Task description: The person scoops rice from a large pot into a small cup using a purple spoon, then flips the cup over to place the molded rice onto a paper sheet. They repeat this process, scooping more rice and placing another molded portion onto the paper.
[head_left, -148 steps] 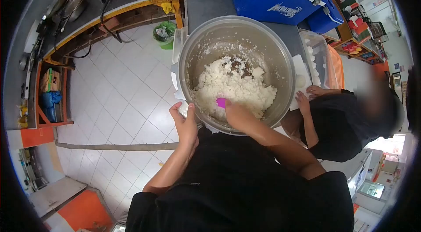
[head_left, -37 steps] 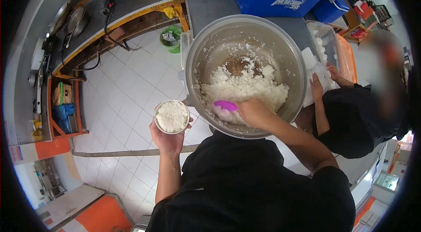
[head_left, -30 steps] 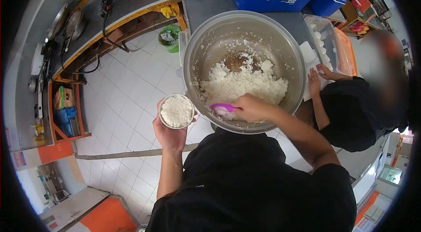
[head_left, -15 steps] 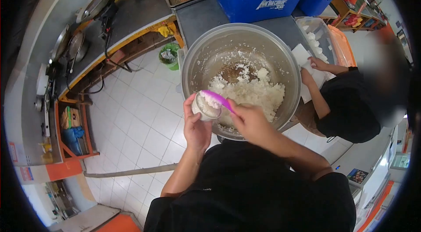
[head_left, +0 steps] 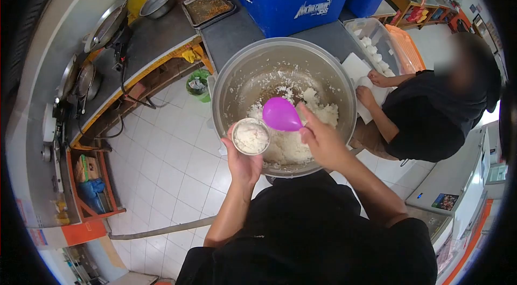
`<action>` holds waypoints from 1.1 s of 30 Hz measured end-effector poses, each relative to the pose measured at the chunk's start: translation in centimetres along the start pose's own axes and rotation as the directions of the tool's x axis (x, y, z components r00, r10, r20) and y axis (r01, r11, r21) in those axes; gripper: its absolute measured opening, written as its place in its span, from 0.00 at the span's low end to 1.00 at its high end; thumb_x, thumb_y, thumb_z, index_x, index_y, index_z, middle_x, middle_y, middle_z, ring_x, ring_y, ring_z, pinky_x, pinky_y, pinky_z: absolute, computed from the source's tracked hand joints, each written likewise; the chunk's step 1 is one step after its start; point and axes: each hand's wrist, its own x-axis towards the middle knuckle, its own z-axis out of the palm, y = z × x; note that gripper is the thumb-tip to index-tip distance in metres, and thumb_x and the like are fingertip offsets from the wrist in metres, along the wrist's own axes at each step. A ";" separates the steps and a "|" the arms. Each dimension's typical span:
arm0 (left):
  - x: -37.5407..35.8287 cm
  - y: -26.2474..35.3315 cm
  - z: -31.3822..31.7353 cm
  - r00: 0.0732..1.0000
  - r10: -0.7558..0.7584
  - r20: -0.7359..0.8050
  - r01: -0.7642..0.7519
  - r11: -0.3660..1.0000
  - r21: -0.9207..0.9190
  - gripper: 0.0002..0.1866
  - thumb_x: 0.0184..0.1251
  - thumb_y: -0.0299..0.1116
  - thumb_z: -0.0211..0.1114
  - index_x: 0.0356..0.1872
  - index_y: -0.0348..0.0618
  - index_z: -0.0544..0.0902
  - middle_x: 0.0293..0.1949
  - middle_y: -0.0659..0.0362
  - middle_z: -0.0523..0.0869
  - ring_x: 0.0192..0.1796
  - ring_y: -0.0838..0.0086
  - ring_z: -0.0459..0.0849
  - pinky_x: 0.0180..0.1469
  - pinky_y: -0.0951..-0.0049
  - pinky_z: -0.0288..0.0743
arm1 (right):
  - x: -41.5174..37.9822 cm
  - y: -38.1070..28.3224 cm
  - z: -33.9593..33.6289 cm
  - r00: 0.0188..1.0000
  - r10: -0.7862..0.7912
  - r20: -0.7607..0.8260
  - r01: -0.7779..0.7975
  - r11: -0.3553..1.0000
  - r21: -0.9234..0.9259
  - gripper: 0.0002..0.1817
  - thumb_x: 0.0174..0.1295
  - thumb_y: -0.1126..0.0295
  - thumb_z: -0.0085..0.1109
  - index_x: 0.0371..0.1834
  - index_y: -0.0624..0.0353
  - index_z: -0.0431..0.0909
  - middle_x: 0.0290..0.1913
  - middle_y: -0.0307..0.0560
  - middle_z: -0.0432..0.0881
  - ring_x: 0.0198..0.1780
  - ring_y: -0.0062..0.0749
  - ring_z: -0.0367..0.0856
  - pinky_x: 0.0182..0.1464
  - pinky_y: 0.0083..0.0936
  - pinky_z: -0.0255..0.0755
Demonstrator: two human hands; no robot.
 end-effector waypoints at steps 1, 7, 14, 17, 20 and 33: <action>0.4 -0.1 0.2 1.000 0.005 0.019 -0.006 1.000 0.028 0.30 0.81 0.65 0.43 0.67 0.53 0.68 0.68 0.60 0.76 0.72 0.65 0.73 0.75 0.53 0.66 | -0.4 0.8 1.9 0.988 -0.153 -0.002 0.153 0.988 0.024 0.24 0.74 0.73 0.54 0.73 0.60 0.73 0.45 0.65 0.86 0.44 0.58 0.88 0.46 0.45 0.78; 0.6 -2.7 1.7 0.998 -0.060 0.004 0.058 0.980 0.189 0.24 0.85 0.55 0.47 0.68 0.50 0.66 0.64 0.56 0.77 0.65 0.66 0.78 0.69 0.56 0.73 | 0.4 1.5 2.2 0.951 -0.050 0.304 0.087 0.990 -0.108 0.16 0.75 0.70 0.54 0.62 0.59 0.81 0.48 0.67 0.86 0.51 0.59 0.88 0.51 0.41 0.78; 1.3 -6.8 4.3 0.998 -0.064 -0.012 0.063 0.925 0.374 0.30 0.81 0.64 0.43 0.70 0.54 0.65 0.68 0.59 0.75 0.69 0.64 0.76 0.70 0.50 0.72 | 0.7 5.8 -2.0 0.954 -0.251 0.164 0.250 0.968 0.023 0.14 0.75 0.69 0.56 0.56 0.64 0.83 0.51 0.61 0.88 0.53 0.44 0.88 0.57 0.37 0.76; 1.8 -8.0 6.0 0.986 -0.155 0.065 0.142 0.975 0.170 0.31 0.81 0.64 0.43 0.69 0.54 0.66 0.69 0.59 0.75 0.69 0.65 0.76 0.71 0.52 0.70 | 0.6 8.8 -7.2 0.967 -0.128 0.222 0.052 0.946 0.320 0.15 0.79 0.65 0.53 0.60 0.59 0.81 0.35 0.46 0.85 0.33 0.30 0.83 0.35 0.29 0.74; 1.5 -10.4 9.4 0.963 -0.250 0.096 0.244 0.967 0.072 0.29 0.83 0.62 0.43 0.70 0.55 0.70 0.70 0.57 0.76 0.72 0.59 0.75 0.73 0.48 0.68 | -2.8 10.8 -14.8 0.908 0.228 0.352 -0.418 0.566 0.711 0.17 0.82 0.61 0.51 0.66 0.54 0.77 0.24 0.34 0.73 0.21 0.17 0.69 0.21 0.20 0.60; 17.5 -47.7 16.6 0.891 0.184 0.415 -0.414 -0.045 0.909 0.20 0.74 0.36 0.67 0.63 0.50 0.76 0.66 0.48 0.75 0.64 0.51 0.75 0.64 0.43 0.73 | -19.5 33.2 -19.2 0.730 0.667 0.151 -0.580 0.487 0.654 0.15 0.81 0.58 0.53 0.62 0.52 0.78 0.23 0.30 0.67 0.20 0.14 0.62 0.20 0.18 0.57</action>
